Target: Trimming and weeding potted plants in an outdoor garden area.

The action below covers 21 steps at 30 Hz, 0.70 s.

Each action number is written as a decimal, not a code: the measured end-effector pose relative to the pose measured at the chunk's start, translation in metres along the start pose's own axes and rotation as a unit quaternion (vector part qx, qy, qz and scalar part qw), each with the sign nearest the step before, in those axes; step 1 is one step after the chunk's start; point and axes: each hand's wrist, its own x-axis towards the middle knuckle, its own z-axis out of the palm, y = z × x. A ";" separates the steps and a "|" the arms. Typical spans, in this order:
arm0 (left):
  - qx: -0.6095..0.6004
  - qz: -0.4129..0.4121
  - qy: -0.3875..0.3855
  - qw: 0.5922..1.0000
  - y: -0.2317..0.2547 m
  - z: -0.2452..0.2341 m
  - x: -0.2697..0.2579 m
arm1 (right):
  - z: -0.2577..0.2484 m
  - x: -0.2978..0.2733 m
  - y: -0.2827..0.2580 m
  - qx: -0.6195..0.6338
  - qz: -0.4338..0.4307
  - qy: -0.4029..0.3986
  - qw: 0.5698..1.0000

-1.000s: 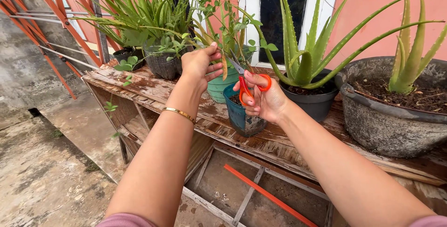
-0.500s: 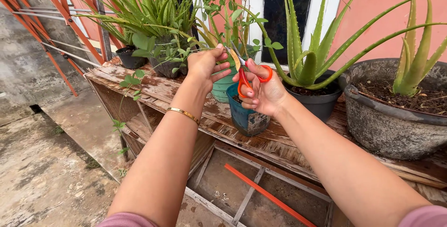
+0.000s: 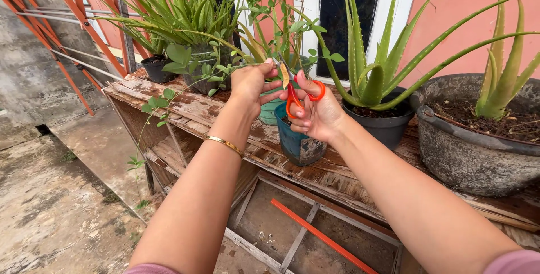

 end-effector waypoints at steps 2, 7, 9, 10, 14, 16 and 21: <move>0.009 0.004 0.005 1.000 0.005 0.005 -0.014 | -0.001 0.002 0.002 0.005 0.003 -0.003 1.000; 0.150 -0.008 0.022 0.988 0.018 0.008 -0.045 | 0.000 0.006 0.012 0.037 0.020 -0.015 0.999; 0.199 0.027 0.016 0.979 0.012 0.002 -0.034 | 0.001 0.007 0.014 0.064 0.020 -0.046 0.997; 0.199 0.026 0.018 0.979 0.012 0.000 -0.033 | 0.000 0.009 0.014 0.064 0.021 -0.047 0.997; 0.173 0.008 -0.019 0.985 0.018 -0.012 -0.024 | 0.000 0.015 0.012 0.095 0.037 -0.044 0.994; 0.150 -0.028 -0.038 0.987 0.017 -0.021 -0.012 | 0.000 0.018 0.010 0.098 0.033 -0.033 0.994; -0.002 -0.151 -0.104 0.983 0.012 -0.038 0.002 | -0.021 0.029 0.018 0.107 -0.017 -0.064 0.992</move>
